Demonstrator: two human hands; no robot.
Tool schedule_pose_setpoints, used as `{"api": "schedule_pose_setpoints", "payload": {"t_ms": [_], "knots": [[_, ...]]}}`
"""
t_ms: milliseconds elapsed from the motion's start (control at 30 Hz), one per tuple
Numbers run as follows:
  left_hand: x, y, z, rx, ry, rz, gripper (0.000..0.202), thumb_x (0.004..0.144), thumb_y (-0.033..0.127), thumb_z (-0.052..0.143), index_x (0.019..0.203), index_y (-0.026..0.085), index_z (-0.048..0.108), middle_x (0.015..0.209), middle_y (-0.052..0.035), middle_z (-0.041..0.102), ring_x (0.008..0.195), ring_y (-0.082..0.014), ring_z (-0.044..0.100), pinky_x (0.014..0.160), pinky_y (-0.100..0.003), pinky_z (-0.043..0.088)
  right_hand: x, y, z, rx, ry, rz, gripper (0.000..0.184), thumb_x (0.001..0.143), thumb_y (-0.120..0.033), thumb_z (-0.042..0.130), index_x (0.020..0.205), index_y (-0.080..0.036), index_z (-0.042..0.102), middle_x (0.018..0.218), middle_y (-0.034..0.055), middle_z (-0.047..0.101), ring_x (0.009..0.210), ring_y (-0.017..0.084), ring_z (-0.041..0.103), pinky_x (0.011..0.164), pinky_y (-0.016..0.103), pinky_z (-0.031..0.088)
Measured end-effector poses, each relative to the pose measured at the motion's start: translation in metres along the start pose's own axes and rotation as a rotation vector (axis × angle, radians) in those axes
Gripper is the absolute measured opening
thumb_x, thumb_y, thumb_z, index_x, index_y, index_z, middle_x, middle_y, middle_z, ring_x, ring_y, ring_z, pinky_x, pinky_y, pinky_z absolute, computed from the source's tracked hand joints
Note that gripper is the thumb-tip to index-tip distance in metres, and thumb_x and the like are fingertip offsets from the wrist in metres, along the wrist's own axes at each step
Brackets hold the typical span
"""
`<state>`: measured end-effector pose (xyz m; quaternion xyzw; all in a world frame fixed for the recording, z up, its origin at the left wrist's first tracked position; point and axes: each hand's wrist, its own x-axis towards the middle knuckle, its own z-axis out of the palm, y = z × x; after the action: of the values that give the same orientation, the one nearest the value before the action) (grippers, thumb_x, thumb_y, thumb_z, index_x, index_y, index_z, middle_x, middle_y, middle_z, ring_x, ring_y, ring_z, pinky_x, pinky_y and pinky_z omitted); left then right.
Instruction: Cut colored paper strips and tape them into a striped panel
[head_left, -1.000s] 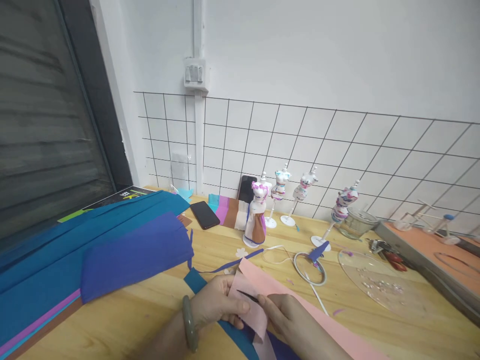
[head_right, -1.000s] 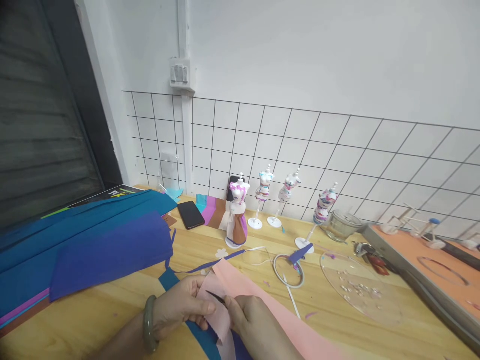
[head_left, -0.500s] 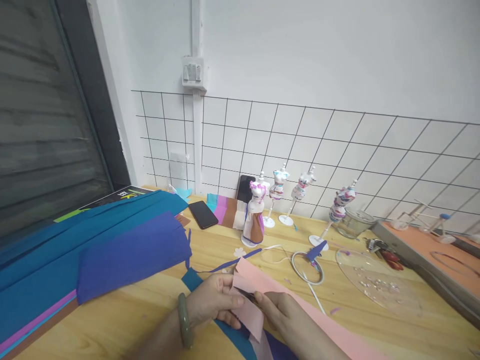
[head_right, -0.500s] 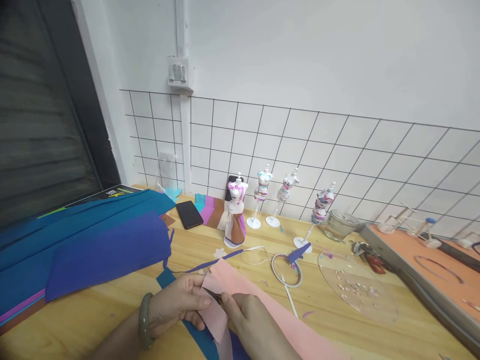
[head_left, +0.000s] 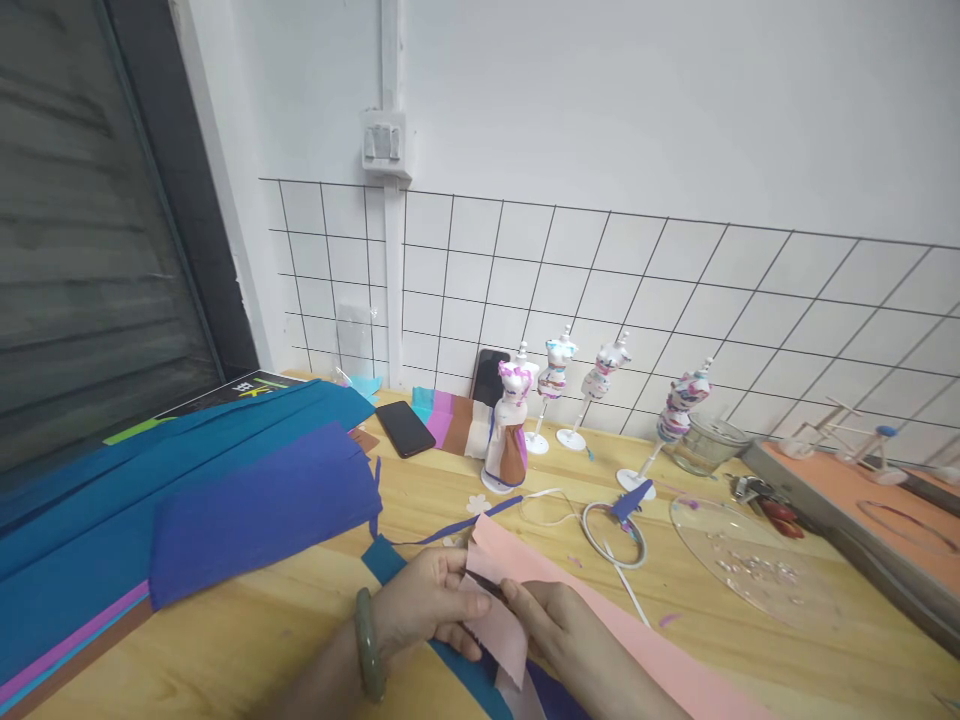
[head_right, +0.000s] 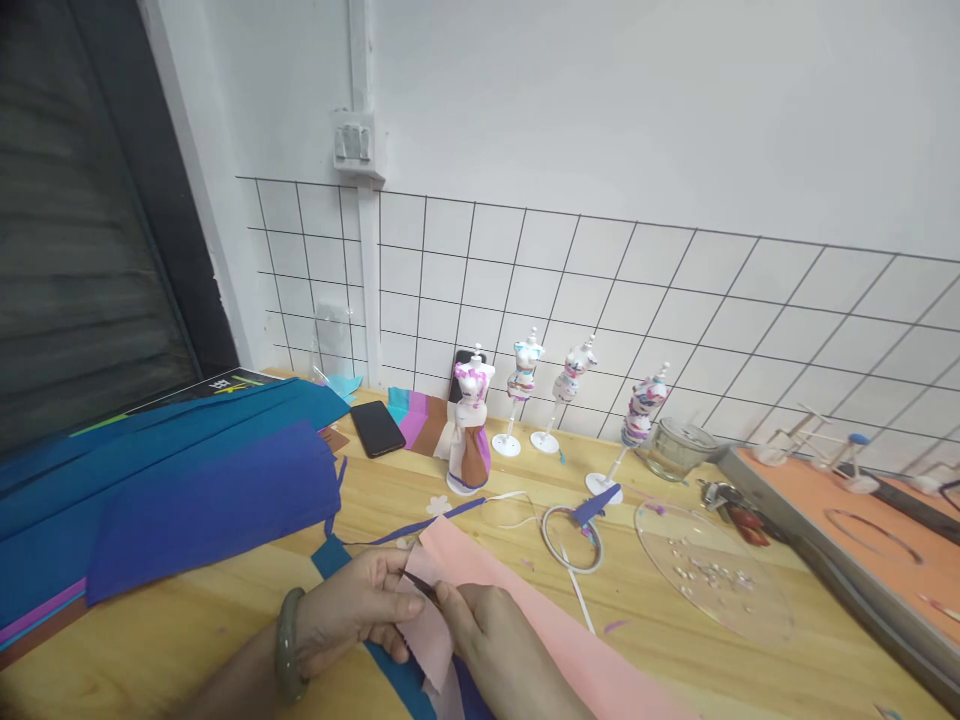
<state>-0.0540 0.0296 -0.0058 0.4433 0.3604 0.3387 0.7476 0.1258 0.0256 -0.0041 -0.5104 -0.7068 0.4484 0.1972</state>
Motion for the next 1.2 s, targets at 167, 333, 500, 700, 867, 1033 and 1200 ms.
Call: {"api": "schedule_pose_setpoints", "payload": {"t_ms": [167, 333, 500, 700, 867, 1033, 1200], "knots": [[-0.001, 0.0, -0.001, 0.0, -0.004, 0.003, 0.043, 0.062, 0.033, 0.079, 0.099, 0.014, 0.07, 0.074, -0.0043, 0.068, 0.055, -0.008, 0.06, 0.052, -0.017, 0.053, 0.002, 0.005, 0.002, 0.019, 0.006, -0.02, 0.047, 0.09, -0.055, 0.031, 0.06, -0.019, 0.038, 0.059, -0.0031, 0.033, 0.055, 0.011, 0.028, 0.049, 0.024, 0.024], [0.0, 0.0, -0.001, -0.008, -0.006, -0.005, 0.044, 0.061, 0.034, 0.08, 0.098, 0.014, 0.07, 0.072, -0.0034, 0.067, 0.054, -0.0077, 0.061, 0.05, -0.016, 0.053, 0.001, 0.001, 0.001, 0.026, -0.006, -0.013, 0.047, 0.09, -0.056, 0.032, 0.062, -0.019, 0.039, 0.059, -0.0037, 0.031, 0.056, 0.011, 0.027, 0.048, 0.024, 0.022], [0.0, 0.001, 0.0, -0.004, 0.004, -0.002, 0.042, 0.061, 0.034, 0.08, 0.096, 0.014, 0.07, 0.072, -0.0037, 0.068, 0.055, -0.008, 0.061, 0.05, -0.016, 0.053, -0.001, -0.002, 0.0, 0.047, -0.006, -0.028, 0.046, 0.09, -0.056, 0.032, 0.062, -0.02, 0.037, 0.06, -0.0038, 0.031, 0.057, 0.011, 0.027, 0.049, 0.023, 0.024], [-0.001, 0.002, 0.001, -0.002, 0.01, 0.0, 0.042, 0.06, 0.035, 0.08, 0.095, 0.014, 0.07, 0.071, -0.0028, 0.068, 0.054, -0.0077, 0.06, 0.051, -0.016, 0.052, -0.002, -0.004, 0.001, 0.031, 0.0, -0.032, 0.046, 0.09, -0.055, 0.032, 0.061, -0.02, 0.037, 0.06, -0.004, 0.031, 0.057, 0.011, 0.028, 0.051, 0.023, 0.026], [-0.001, 0.0, 0.0, -0.01, 0.035, -0.016, 0.044, 0.057, 0.035, 0.082, 0.092, 0.013, 0.068, 0.067, -0.0012, 0.066, 0.053, -0.0081, 0.06, 0.05, -0.018, 0.052, 0.0, -0.003, 0.001, 0.006, 0.013, -0.029, 0.046, 0.09, -0.056, 0.032, 0.061, -0.02, 0.036, 0.06, -0.0041, 0.03, 0.057, 0.011, 0.028, 0.051, 0.024, 0.025], [-0.001, -0.002, 0.0, -0.024, 0.104, -0.031, 0.053, 0.051, 0.034, 0.085, 0.095, 0.014, 0.064, 0.067, 0.0032, 0.063, 0.049, -0.0063, 0.056, 0.049, -0.021, 0.054, 0.0, -0.008, 0.0, -0.012, 0.026, 0.011, 0.05, 0.085, -0.064, 0.031, 0.061, -0.021, 0.033, 0.06, -0.0044, 0.028, 0.057, 0.012, 0.027, 0.052, 0.024, 0.025], [-0.001, -0.001, -0.002, -0.02, 0.104, -0.047, 0.059, 0.053, 0.036, 0.084, 0.101, 0.011, 0.061, 0.07, -0.002, 0.067, 0.054, -0.01, 0.062, 0.05, -0.021, 0.053, -0.013, -0.029, -0.023, -0.055, 0.103, 0.052, 0.058, 0.085, -0.069, 0.024, 0.065, -0.02, 0.048, 0.059, -0.0036, 0.034, 0.058, 0.014, 0.035, 0.056, 0.025, 0.031]]}}
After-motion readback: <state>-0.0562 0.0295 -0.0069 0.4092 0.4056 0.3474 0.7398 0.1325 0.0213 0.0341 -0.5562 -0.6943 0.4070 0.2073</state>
